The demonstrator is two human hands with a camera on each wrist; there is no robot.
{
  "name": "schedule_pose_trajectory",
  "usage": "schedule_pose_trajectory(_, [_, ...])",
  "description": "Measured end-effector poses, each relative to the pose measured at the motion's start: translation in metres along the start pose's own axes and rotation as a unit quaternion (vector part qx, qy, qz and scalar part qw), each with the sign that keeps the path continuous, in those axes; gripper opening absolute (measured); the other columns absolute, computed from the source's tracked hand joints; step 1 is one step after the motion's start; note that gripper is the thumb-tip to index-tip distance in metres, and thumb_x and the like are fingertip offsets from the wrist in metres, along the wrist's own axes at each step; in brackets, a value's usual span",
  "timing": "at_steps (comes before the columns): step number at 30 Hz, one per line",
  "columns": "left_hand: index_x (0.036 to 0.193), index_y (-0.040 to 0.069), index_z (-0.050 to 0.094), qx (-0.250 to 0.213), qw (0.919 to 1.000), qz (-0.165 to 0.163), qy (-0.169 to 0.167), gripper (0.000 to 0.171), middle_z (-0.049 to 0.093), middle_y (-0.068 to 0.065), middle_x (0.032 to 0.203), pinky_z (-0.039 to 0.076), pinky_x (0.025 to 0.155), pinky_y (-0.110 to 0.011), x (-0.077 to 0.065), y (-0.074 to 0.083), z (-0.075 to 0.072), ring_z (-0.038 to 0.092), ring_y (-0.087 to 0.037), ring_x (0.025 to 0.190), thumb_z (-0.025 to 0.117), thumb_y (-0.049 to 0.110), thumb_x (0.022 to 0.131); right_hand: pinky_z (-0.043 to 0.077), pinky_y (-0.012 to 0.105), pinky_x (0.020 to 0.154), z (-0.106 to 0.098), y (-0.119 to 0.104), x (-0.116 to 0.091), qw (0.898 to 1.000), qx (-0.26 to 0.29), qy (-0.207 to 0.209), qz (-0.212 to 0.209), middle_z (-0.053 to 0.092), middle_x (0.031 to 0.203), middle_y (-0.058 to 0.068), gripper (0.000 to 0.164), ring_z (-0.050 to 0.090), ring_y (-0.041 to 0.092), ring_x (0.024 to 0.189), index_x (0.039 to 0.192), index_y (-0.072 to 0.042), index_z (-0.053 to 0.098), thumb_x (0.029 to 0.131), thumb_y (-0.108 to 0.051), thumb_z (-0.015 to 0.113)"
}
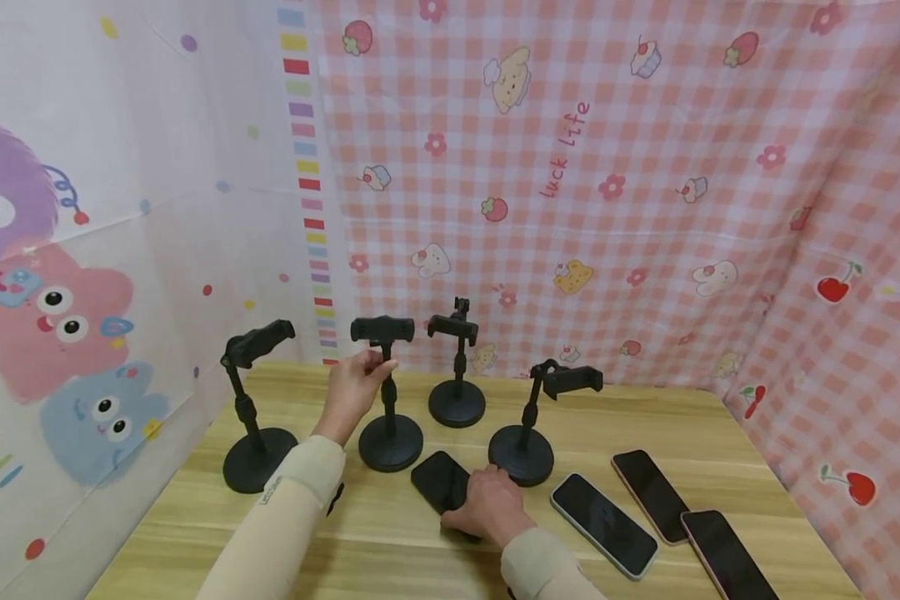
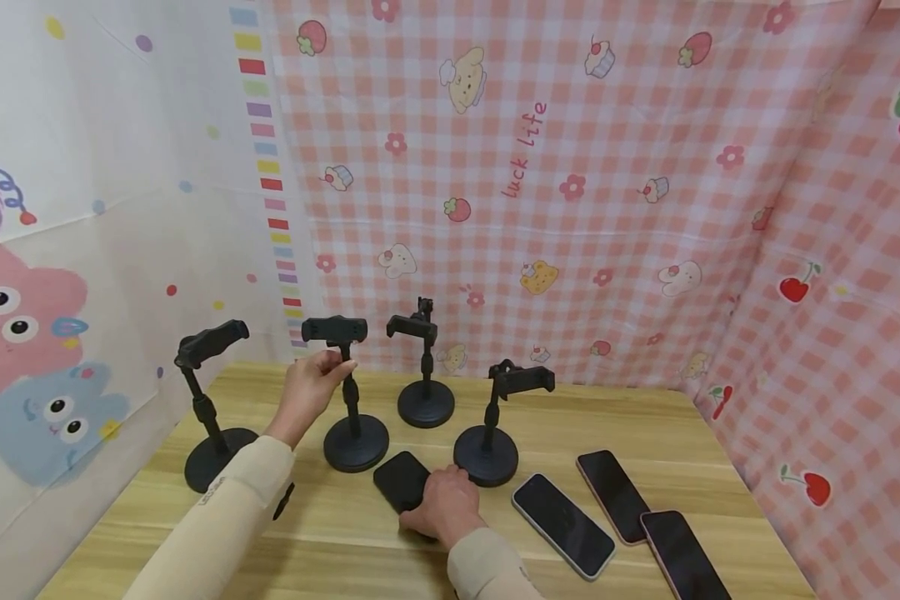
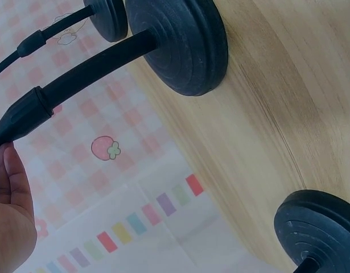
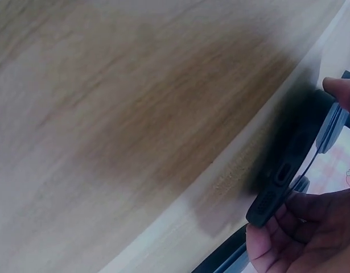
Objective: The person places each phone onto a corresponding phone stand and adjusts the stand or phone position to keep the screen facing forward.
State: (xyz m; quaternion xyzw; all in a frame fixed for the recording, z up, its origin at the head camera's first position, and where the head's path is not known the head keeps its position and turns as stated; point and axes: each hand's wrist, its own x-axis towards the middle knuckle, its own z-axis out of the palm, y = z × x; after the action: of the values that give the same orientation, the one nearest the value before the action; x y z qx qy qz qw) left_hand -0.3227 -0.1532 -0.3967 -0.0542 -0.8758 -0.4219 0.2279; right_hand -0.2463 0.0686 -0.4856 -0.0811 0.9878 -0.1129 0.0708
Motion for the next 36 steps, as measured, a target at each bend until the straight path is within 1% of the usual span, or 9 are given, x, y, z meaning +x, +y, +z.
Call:
schedule_pose_trajectory(5, [0.087, 0.003, 0.071, 0.0, 0.9999, 0.01, 0.004, 0.026, 0.072, -0.014, 0.077, 0.051, 0.062, -0.04, -0.001, -0.001, 0.001, 0.057, -0.024, 0.067, 0.066, 0.029, 0.09, 0.052, 0.049, 0.077, 0.0, 0.001, -0.002, 1.0, 0.01, 0.0, -0.007, 0.057, 0.092, 0.017, 0.074, 0.054, 0.033, 0.087, 0.101, 0.004, 0.064, 0.062, -0.058, 0.075])
schedule_pose_trajectory(8, [0.086, 0.003, 0.071, -0.005, 0.9999, 0.011, 0.004, 0.024, 0.071, -0.015, 0.076, 0.052, 0.062, -0.04, -0.004, -0.003, 0.002, 0.057, -0.024, 0.066, 0.066, 0.026, 0.09, 0.052, 0.049, 0.077, 0.002, 0.001, -0.004, 1.0, 0.009, -0.006, -0.012, 0.057, 0.09, 0.017, 0.073, 0.054, 0.033, 0.086, 0.1, 0.004, 0.064, 0.062, -0.057, 0.074])
schedule_pose_trajectory(12, [0.084, 0.003, 0.071, -0.009, 0.9998, 0.017, 0.008, 0.023, 0.071, -0.015, 0.076, 0.053, 0.063, -0.042, -0.005, -0.006, 0.004, 0.058, -0.024, 0.066, 0.067, 0.025, 0.089, 0.053, 0.049, 0.075, 0.004, 0.001, -0.006, 1.0, 0.006, -0.002, -0.009, 0.057, 0.09, 0.017, 0.074, 0.054, 0.033, 0.085, 0.101, 0.004, 0.064, 0.062, -0.058, 0.073])
schedule_pose_trajectory(18, [0.082, 0.004, 0.07, -0.014, 0.9991, 0.035, 0.02, 0.021, 0.071, -0.014, 0.073, 0.051, 0.06, -0.04, -0.003, -0.007, 0.005, 0.056, -0.023, 0.063, 0.068, 0.023, 0.089, 0.053, 0.049, 0.073, 0.003, 0.001, -0.004, 1.0, 0.006, 0.014, -0.007, 0.057, 0.091, 0.017, 0.075, 0.054, 0.032, 0.084, 0.1, 0.004, 0.064, 0.061, -0.059, 0.074])
schedule_pose_trajectory(24, [0.08, 0.005, 0.069, -0.015, 0.9987, 0.04, 0.026, 0.02, 0.07, -0.014, 0.072, 0.051, 0.06, -0.04, -0.002, -0.008, 0.006, 0.056, -0.023, 0.063, 0.068, 0.023, 0.088, 0.053, 0.048, 0.071, -0.001, 0.001, -0.004, 0.999, 0.008, 0.038, 0.0, 0.057, 0.092, 0.018, 0.074, 0.054, 0.03, 0.083, 0.097, 0.004, 0.065, 0.06, -0.059, 0.074])
schedule_pose_trajectory(31, [0.078, 0.005, 0.068, -0.009, 0.9979, 0.052, 0.037, 0.021, 0.069, -0.013, 0.068, 0.047, 0.056, -0.036, -0.002, -0.01, 0.007, 0.053, -0.022, 0.059, 0.069, 0.023, 0.088, 0.053, 0.048, 0.074, -0.001, 0.001, -0.007, 0.998, 0.016, 0.065, 0.0, 0.056, 0.092, 0.018, 0.074, 0.054, 0.031, 0.086, 0.096, 0.004, 0.065, 0.059, -0.059, 0.073])
schedule_pose_trajectory(34, [0.078, 0.004, 0.069, -0.014, 0.9978, 0.051, 0.038, 0.019, 0.069, -0.013, 0.068, 0.047, 0.054, -0.036, -0.002, -0.01, 0.007, 0.053, -0.022, 0.058, 0.07, 0.021, 0.087, 0.052, 0.048, 0.075, -0.001, 0.001, -0.007, 0.996, 0.016, 0.084, -0.001, 0.056, 0.091, 0.017, 0.073, 0.054, 0.032, 0.087, 0.095, 0.004, 0.065, 0.059, -0.059, 0.073])
schedule_pose_trajectory(36, [0.08, 0.004, 0.07, -0.013, 0.9982, 0.044, 0.037, 0.02, 0.07, -0.013, 0.069, 0.048, 0.055, -0.035, -0.003, -0.009, 0.007, 0.054, -0.021, 0.059, 0.069, 0.023, 0.087, 0.052, 0.048, 0.075, -0.002, 0.001, -0.007, 0.995, 0.017, 0.094, -0.004, 0.056, 0.091, 0.017, 0.073, 0.054, 0.032, 0.087, 0.095, 0.004, 0.065, 0.058, -0.058, 0.072])
